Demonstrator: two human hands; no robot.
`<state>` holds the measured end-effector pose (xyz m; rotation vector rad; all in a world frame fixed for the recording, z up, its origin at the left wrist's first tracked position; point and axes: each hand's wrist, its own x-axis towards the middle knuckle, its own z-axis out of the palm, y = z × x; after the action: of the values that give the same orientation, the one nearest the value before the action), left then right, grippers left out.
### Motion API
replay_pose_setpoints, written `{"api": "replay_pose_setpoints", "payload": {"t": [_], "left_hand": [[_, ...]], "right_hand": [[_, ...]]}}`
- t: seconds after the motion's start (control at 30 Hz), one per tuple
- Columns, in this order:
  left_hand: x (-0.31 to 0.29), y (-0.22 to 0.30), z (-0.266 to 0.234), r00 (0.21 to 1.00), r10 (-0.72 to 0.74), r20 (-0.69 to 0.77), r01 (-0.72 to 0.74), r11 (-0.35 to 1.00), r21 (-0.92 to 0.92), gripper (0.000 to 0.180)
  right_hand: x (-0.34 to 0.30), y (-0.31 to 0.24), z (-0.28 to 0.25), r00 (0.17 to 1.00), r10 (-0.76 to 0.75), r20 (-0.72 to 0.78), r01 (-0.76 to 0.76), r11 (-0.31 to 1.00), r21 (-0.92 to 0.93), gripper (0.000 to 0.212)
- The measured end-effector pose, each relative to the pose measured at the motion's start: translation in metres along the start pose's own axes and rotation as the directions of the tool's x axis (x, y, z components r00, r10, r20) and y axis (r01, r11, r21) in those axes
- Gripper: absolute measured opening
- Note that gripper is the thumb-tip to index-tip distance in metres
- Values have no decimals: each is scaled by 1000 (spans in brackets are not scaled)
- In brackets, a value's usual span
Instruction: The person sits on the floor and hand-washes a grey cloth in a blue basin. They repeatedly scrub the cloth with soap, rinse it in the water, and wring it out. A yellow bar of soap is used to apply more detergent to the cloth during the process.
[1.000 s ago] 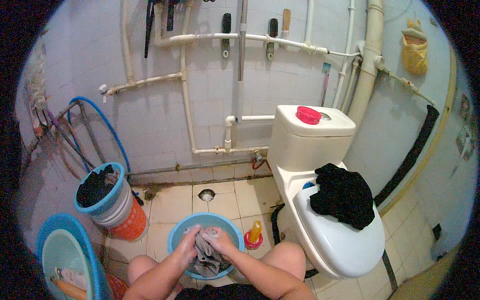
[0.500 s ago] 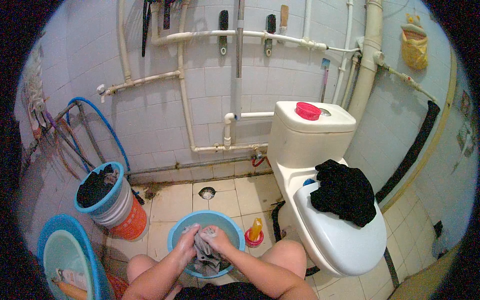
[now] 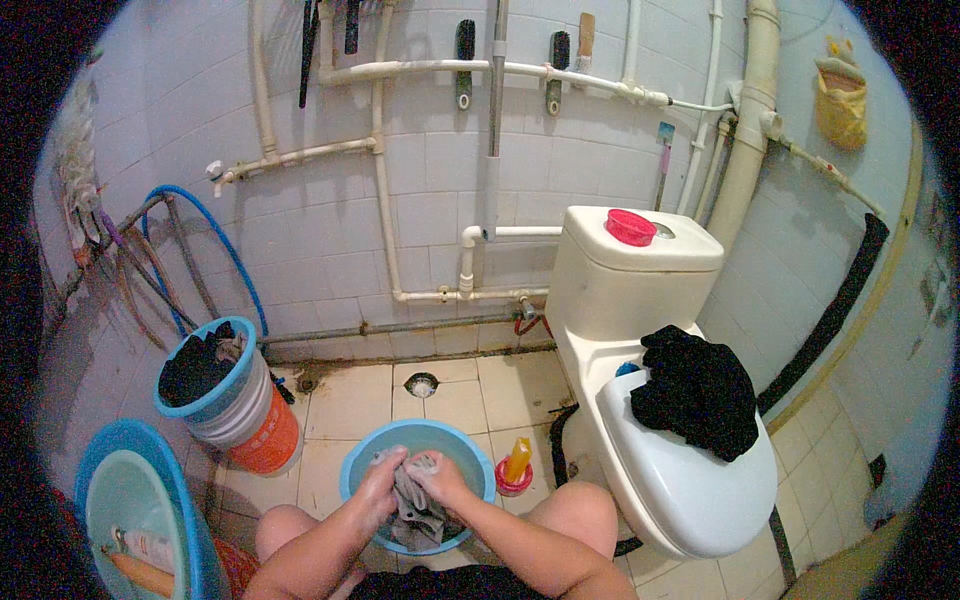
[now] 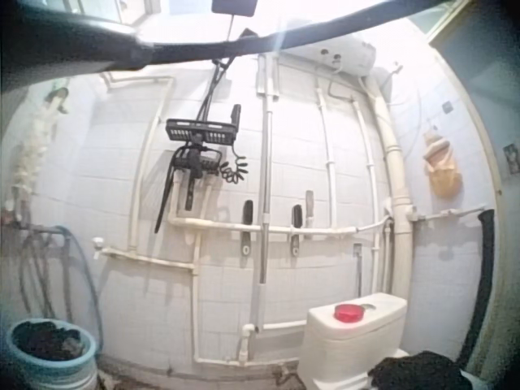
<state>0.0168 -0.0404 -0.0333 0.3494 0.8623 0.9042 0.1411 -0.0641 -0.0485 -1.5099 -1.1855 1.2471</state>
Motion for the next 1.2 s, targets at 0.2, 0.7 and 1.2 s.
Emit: {"api": "replay_pose_setpoints", "payload": {"t": [0.2, 0.7, 1.2], "left_hand": [[3, -1, 0, 998, 32, 45, -33, 999, 19, 22], [3, -3, -1, 999, 11, 42, -13, 999, 35, 18], [13, -6, -7, 998, 0, 66, -4, 998, 61, 14]], "right_hand": [[3, 5, 0, 1000, 26, -16, -27, 1000, -6, 33], [-11, -21, -8, 998, 63, 8, -63, 998, -4, 36], [-1, 0, -2, 1000, 16, -8, -15, 998, 67, 33]]}}
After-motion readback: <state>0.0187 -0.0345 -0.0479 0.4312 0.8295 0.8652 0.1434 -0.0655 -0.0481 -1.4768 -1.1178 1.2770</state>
